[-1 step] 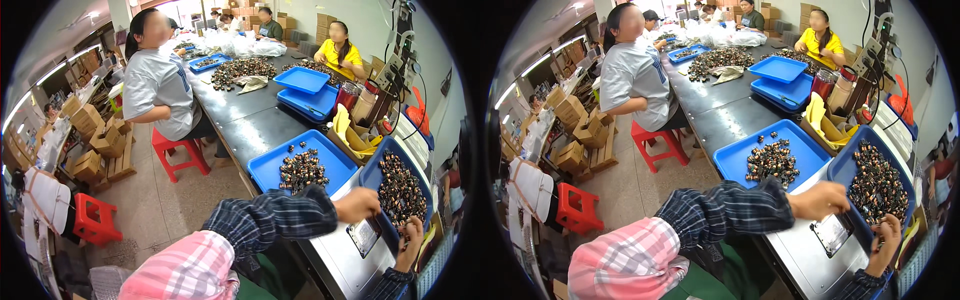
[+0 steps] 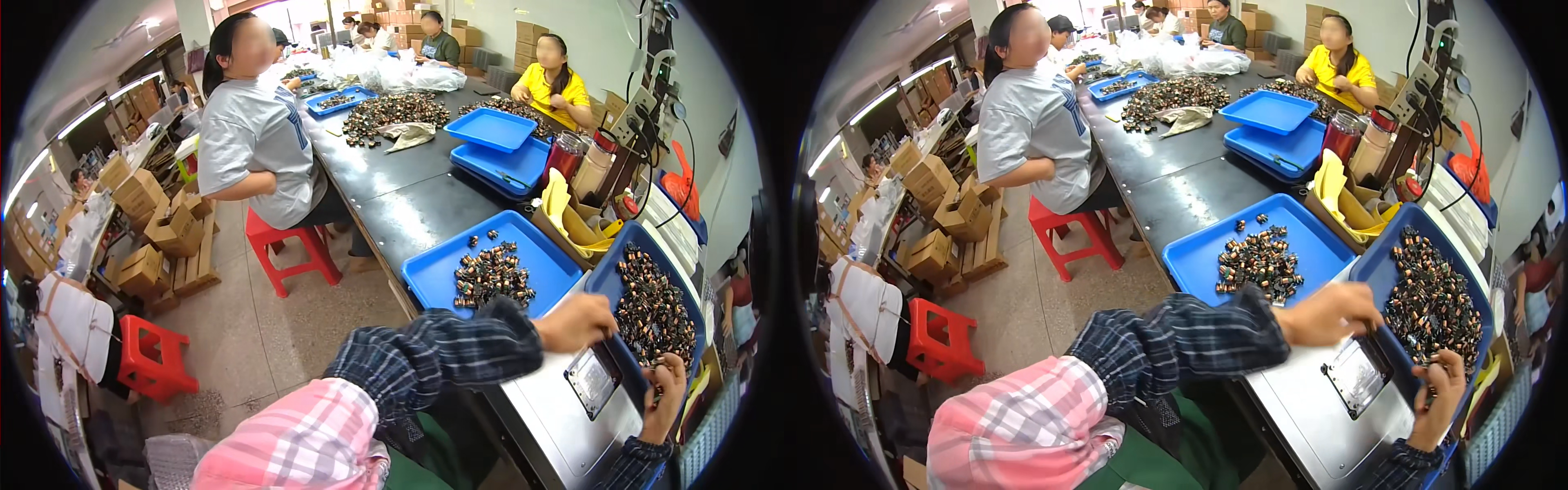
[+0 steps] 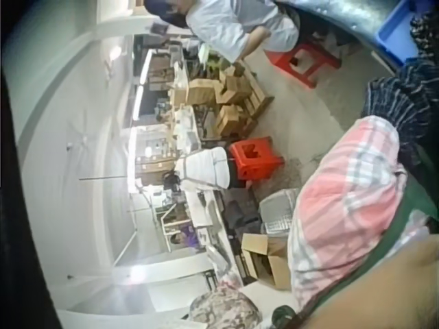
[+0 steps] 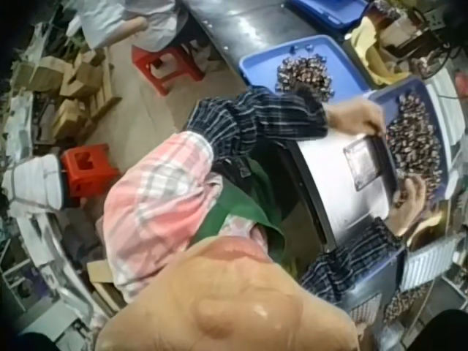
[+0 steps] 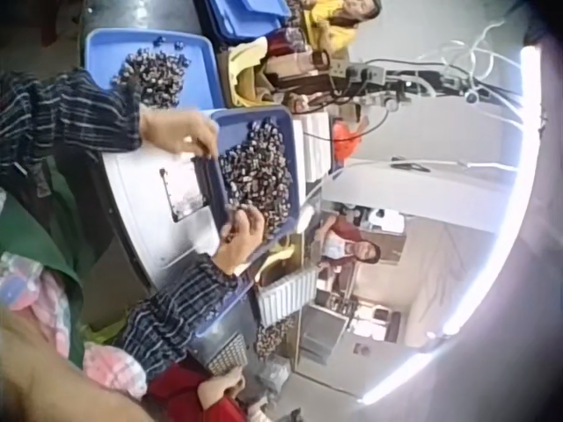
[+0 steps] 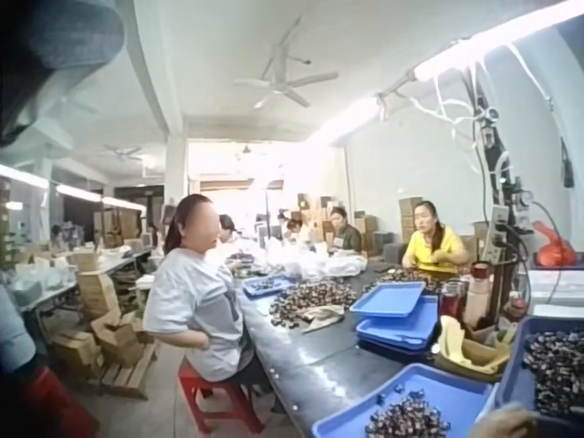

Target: The person picks electronic components from trays and presses them into a machine fixture by hand.

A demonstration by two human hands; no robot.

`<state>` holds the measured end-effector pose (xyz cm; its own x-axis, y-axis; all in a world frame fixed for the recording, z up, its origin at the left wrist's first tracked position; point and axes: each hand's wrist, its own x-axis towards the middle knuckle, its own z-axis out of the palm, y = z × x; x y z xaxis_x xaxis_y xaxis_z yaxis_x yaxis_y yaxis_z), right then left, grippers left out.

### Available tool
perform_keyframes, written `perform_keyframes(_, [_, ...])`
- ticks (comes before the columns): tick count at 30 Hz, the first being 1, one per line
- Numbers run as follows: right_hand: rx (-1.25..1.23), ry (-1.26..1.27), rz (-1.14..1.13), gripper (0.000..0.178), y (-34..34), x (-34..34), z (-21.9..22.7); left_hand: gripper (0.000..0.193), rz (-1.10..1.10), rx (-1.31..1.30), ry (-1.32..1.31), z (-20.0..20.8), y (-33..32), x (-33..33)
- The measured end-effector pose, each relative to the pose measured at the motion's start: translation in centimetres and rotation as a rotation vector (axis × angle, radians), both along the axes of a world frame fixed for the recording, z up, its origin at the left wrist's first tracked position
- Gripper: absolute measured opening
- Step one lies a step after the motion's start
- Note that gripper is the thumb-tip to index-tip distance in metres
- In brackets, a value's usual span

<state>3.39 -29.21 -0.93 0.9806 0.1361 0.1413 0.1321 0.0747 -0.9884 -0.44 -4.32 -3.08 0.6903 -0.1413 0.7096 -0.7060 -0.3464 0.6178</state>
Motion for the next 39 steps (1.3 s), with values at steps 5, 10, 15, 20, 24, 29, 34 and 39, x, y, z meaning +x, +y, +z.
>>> perform_keyframes(5, [-0.233, 0.025, 0.218, 0.013, 3.3, -3.1, 0.8, 0.017, 0.443, -0.064, -0.031, -3.0, 7.9, 0.3])
perform_keyframes(10, [-0.563, -0.229, 0.3, 0.015, 5.6, -3.1, 0.4, 0.024, 0.515, 0.285, 0.351, -8.6, 13.2, 0.2])
perform_keyframes(15, [-0.644, -0.336, 0.247, 0.015, 6.1, -3.0, -0.8, 0.035, 0.679, 0.29, 0.208, -11.9, 14.1, -2.0])
perform_keyframes(20, [-0.773, -0.458, 0.159, 0.013, 5.0, -3.3, -0.7, 0.035, 0.624, 0.248, 0.238, -12.2, 12.6, -1.4])
perform_keyframes(24, [-0.781, -0.434, 0.194, 0.013, 5.4, -3.0, -0.4, 0.036, 0.626, 0.216, 0.214, -12.2, 13.0, -1.3])
perform_keyframes(29, [-0.782, -0.507, 0.229, 0.012, 6.0, -3.1, -0.1, 0.035, 0.615, 0.21, 0.228, -11.2, 13.0, -1.2])
perform_keyframes(34, [-0.765, -0.569, 0.248, 0.011, 6.2, -3.1, -0.8, 0.035, 0.6, 0.181, 0.216, -11.7, 13.2, -1.3])
perform_keyframes(39, [-0.764, -0.551, 0.206, 0.01, 6.4, -3.9, -1.3, 0.036, 0.62, 0.16, 0.23, -12.1, 13.2, -1.9])
